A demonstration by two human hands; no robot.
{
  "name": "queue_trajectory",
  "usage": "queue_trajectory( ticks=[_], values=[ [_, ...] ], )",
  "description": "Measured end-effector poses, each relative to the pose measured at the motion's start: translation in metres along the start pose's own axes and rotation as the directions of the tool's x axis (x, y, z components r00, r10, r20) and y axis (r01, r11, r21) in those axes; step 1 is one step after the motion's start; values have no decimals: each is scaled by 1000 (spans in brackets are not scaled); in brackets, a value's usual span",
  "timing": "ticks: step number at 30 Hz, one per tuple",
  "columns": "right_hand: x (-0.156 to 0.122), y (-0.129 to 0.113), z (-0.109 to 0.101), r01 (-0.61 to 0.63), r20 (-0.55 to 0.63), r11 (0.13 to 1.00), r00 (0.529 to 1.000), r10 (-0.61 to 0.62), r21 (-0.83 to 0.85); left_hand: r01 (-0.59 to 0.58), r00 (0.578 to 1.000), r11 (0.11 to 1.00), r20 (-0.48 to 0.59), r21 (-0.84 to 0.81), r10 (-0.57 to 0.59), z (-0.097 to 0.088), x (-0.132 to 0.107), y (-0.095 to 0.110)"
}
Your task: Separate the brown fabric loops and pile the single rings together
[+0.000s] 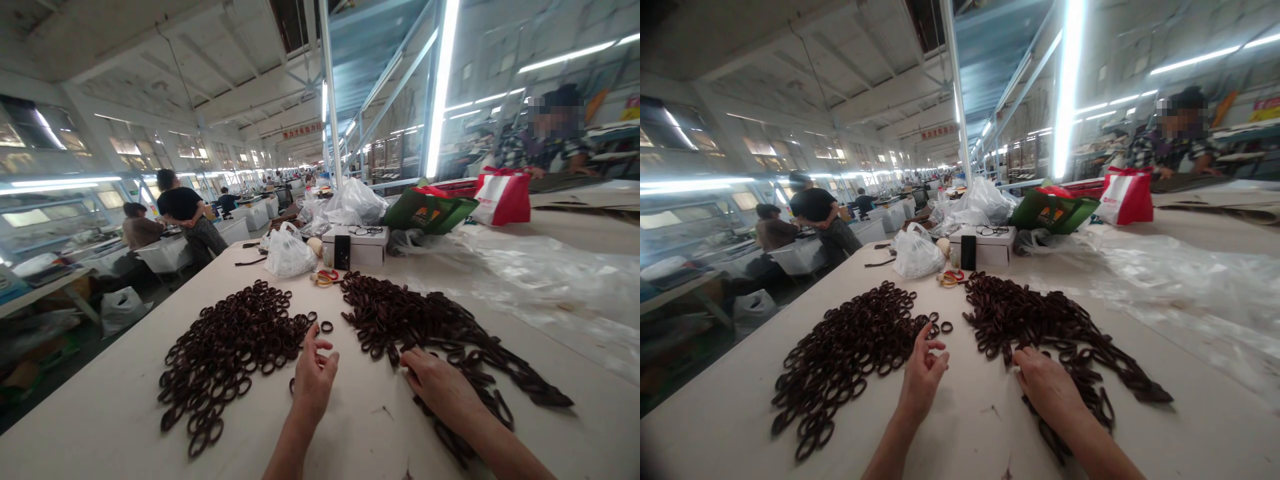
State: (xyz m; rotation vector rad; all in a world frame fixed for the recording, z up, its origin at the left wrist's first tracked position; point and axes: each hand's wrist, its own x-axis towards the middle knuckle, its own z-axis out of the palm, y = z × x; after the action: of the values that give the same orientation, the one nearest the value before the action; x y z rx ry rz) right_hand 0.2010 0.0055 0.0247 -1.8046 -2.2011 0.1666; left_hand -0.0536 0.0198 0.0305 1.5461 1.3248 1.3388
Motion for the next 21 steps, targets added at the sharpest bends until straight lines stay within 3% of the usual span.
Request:
queue_trajectory(
  ticks=[4, 6, 8, 10, 13, 15, 18, 21],
  values=[
    [2, 2, -1, 29, -83, 995, 996, -20, 98, 14, 996, 1000, 92, 6, -14, 7, -6, 2],
    [3, -3, -4, 61, -120, 960, 992, -29, 275, 58, 984, 998, 170, -20, -54, 13, -9, 4],
    [3, -12, -6, 77, -97, 842, 995, -29, 534, 144, 956, 988, 266, -53, -125, 20, -14, 7],
    [2, -24, -7, 38, -30, 656, 999, -23, 754, 254, 902, 963, 382, -94, -201, 29, -19, 8],
    [-2, -39, -8, -47, 61, 419, 998, -20, 907, 409, 787, 897, 564, -169, -252, 39, -25, 7],
    [-5, -44, -9, -79, 91, 330, 996, -21, 941, 472, 742, 858, 617, -202, -262, 41, -26, 8],
    [-6, -45, -10, -80, 85, 284, 996, -6, 955, 503, 752, 832, 593, -233, -289, 39, -26, 12],
    [-5, -42, -7, -56, 66, 367, 998, -14, 929, 496, 790, 820, 540, -285, -290, 37, -25, 15]
  ],
)
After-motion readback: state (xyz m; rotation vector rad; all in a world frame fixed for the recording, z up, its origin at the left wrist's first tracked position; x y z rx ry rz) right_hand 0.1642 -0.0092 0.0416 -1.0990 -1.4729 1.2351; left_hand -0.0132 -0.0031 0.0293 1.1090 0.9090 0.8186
